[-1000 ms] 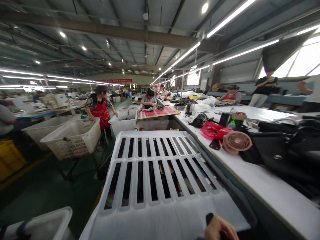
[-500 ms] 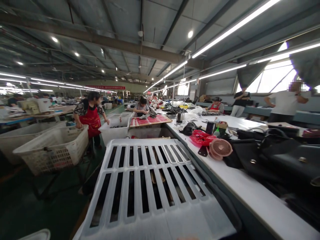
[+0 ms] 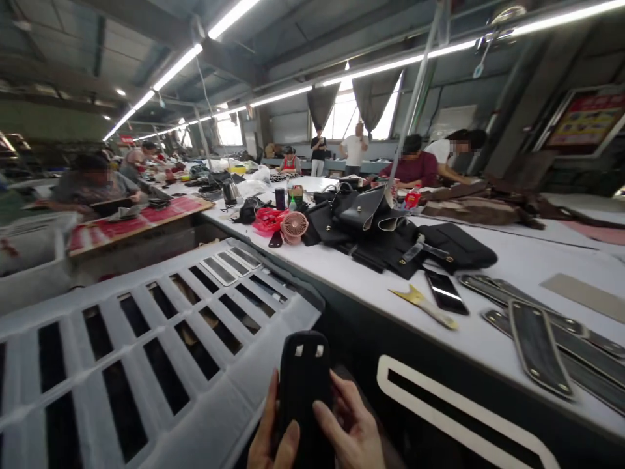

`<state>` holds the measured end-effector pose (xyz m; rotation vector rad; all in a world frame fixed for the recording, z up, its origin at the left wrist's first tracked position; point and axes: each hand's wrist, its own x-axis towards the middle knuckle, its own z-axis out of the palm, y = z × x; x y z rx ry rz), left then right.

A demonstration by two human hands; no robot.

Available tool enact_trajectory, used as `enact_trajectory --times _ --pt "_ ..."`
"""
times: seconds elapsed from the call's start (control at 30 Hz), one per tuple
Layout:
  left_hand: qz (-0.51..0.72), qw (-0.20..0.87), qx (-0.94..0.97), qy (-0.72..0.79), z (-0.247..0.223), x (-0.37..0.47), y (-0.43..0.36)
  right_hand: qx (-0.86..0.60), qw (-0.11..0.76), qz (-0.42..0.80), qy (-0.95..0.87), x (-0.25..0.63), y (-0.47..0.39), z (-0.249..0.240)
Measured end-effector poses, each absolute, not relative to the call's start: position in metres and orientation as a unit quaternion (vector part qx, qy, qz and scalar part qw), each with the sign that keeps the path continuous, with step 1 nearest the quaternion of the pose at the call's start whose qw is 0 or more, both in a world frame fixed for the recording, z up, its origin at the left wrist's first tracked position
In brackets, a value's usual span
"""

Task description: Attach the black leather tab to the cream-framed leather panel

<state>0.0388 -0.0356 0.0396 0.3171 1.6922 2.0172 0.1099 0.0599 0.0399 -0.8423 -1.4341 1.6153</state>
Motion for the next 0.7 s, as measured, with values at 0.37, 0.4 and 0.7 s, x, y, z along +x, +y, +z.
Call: enact_trajectory --times 0.37,0.4,0.7 --pt "0.643 0.024 0.204 0.738 0.021 0.004 -0.015 -0.249 0.401 0.612 -0.634 0.096 0.071 0.030" --pt "0.646 0.021 0.202 0.736 0.024 0.002 -0.014 -0.232 0.399 0.591 -0.661 0.096 0.074 0.034" --pt "0.658 0.045 0.186 0.728 0.029 0.010 -0.008 -0.290 0.457 0.495 -0.680 0.099 0.078 0.041"
